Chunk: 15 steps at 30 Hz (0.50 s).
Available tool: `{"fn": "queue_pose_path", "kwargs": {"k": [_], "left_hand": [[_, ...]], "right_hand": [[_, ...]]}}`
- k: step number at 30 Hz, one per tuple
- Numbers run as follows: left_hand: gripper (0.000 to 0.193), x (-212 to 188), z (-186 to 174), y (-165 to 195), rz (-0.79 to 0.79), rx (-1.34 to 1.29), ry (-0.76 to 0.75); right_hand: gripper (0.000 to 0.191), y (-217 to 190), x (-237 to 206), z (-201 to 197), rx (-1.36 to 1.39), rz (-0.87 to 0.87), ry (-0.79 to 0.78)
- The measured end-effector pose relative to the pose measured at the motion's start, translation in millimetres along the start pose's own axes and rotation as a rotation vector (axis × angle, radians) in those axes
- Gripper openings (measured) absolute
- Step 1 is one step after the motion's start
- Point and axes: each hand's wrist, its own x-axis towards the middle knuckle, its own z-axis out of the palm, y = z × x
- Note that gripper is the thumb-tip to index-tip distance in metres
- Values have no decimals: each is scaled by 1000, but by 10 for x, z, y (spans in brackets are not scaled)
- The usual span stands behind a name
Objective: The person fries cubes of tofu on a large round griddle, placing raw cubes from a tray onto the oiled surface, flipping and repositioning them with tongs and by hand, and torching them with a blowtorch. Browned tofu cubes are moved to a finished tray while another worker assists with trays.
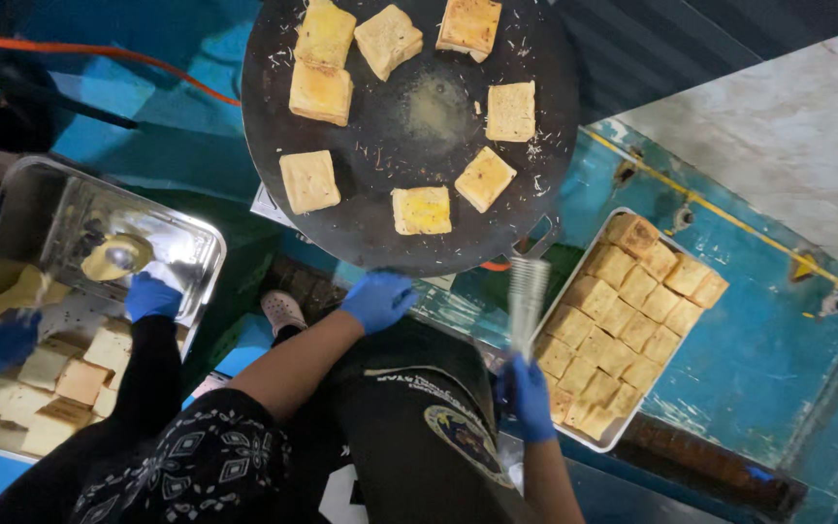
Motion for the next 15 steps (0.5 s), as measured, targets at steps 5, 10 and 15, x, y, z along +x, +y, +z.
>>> {"fn": "queue_pose_path", "kwargs": {"k": [5,10,15], "left_hand": [[19,361,-243,241,-11,-65,308],[47,800,-396,77,-140,67,609],[41,1069,-395,-227,-332,-31,354]], "right_hand": [[31,-344,42,465,-336,70,-192],[42,-685,267,731,-457,46,-280],[35,-952,455,905,-551,62,-331]]}}
